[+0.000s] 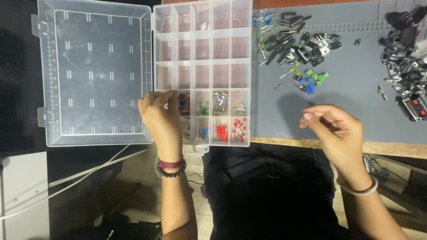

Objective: The person organizes various electronic components on a workbench. They pick up a small blue circuit board and place it into a compartment of a clear plastic organizer box. The person then handles several small cylindrical components, such as capacitors, and places them into the box. Finally, they pick up a black rectangular component and place it into the organizer.

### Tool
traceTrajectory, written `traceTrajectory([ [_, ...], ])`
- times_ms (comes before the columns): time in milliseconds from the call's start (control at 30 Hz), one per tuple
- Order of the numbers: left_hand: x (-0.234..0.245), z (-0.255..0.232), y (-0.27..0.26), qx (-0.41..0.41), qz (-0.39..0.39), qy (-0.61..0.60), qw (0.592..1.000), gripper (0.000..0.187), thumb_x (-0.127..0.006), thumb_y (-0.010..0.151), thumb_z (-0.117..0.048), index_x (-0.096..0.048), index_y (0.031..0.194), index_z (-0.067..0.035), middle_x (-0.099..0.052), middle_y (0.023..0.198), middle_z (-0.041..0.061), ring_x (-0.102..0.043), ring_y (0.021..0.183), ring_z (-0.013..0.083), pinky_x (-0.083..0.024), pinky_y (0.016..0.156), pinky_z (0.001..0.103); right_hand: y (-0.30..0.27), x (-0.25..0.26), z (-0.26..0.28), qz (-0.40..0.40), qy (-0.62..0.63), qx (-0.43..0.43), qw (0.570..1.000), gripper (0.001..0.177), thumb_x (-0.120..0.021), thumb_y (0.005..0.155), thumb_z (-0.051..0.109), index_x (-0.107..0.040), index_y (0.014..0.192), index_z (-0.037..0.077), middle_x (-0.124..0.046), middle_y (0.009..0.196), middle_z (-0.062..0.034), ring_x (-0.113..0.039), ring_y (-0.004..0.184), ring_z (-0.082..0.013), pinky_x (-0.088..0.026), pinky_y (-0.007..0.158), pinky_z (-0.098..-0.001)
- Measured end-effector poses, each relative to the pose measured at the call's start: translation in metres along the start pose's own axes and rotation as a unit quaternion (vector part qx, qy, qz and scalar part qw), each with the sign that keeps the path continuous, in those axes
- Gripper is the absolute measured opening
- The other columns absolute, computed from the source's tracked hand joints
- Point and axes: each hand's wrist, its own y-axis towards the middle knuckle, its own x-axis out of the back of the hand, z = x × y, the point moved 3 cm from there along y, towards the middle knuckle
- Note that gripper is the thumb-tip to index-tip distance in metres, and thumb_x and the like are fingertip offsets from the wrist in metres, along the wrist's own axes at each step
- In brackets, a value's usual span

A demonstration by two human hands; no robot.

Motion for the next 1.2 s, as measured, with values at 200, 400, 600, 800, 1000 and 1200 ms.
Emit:
traceTrajectory([
  [200, -0.006, -0.005, 0.002, -0.007, -0.032, 0.026, 0.999, 0.018, -0.093, 0.077, -0.011, -0.08, 0.089, -0.013, -0.066, 0.093, 0.007, -0.052, 0.082, 0.0288, -0.044, 0.079, 0.04, 0.002, 0.008, -0.002, 0.005, -0.003, 0.016, 1.0, 0.007, -0.068, 0.102, 0.0, -0.069, 0.109, -0.002, -0.071, 0.09, -0.0123, -0.07, 0.082, -0.0178, -0.057, 0.085, -0.0262],
  [400, -0.003, -0.009, 0.0, -0.024, -0.042, 0.02, 0.999, 0.008, -0.088, 0.086, -0.013, -0.083, 0.092, -0.012, -0.064, 0.089, 0.006, -0.052, 0.08, 0.0289, -0.045, 0.076, 0.04, 0.009, 0.016, -0.006, -0.02, -0.024, 0.019, 0.999, 0.006, -0.069, 0.103, -0.002, -0.069, 0.109, -0.001, -0.072, 0.093, -0.0118, -0.071, 0.085, -0.018, -0.056, 0.086, -0.025],
  [600, 0.0, -0.019, -0.003, -0.053, -0.056, 0.023, 0.997, 0.006, -0.084, 0.089, -0.009, -0.082, 0.095, -0.01, -0.063, 0.09, 0.008, -0.055, 0.078, 0.0283, -0.045, 0.074, 0.041, 0.018, 0.024, -0.001, -0.078, -0.156, 0.102, 0.979, 0.008, -0.078, 0.105, -0.001, -0.074, 0.112, 0.0, -0.074, 0.104, -0.0106, -0.067, 0.092, -0.0144, -0.054, 0.089, -0.026],
  [800, 0.007, -0.047, -0.015, -0.054, -0.031, -0.074, 0.995, 0.01, -0.074, 0.098, -0.016, -0.078, 0.103, -0.009, -0.057, 0.094, 0.007, -0.053, 0.087, 0.0257, -0.041, 0.083, 0.04, 0.039, 0.009, -0.005, -0.055, -0.256, 0.236, 0.936, 0.028, -0.089, 0.097, 0.006, -0.078, 0.123, 0.003, -0.065, 0.11, -0.0124, -0.054, 0.077, -0.0183, -0.051, 0.079, -0.0306],
  [1000, 0.017, -0.076, -0.021, -0.063, -0.039, -0.148, 0.986, 0.006, -0.08, 0.092, -0.011, -0.08, 0.097, -0.01, -0.061, 0.089, 0.007, -0.059, 0.088, 0.0282, -0.048, 0.083, 0.04, 0.049, 0.006, -0.008, -0.084, -0.257, 0.25, 0.93, 0.015, -0.089, 0.096, -0.005, -0.083, 0.105, 0.004, -0.07, 0.102, -0.0151, -0.066, 0.078, -0.0307, -0.055, 0.072, -0.0396],
  [1200, 0.012, -0.103, -0.033, -0.096, 0.004, -0.269, 0.958, 0.01, -0.079, 0.092, -0.01, -0.079, 0.102, -0.009, -0.065, 0.094, 0.009, -0.063, 0.096, 0.0293, -0.049, 0.089, 0.042, 0.045, 0.016, -0.014, -0.072, -0.042, 0.163, 0.983, 0.011, -0.077, 0.105, -0.008, -0.074, 0.112, -0.001, -0.069, 0.109, -0.0168, -0.069, 0.101, -0.0239, -0.056, 0.091, -0.0342],
])
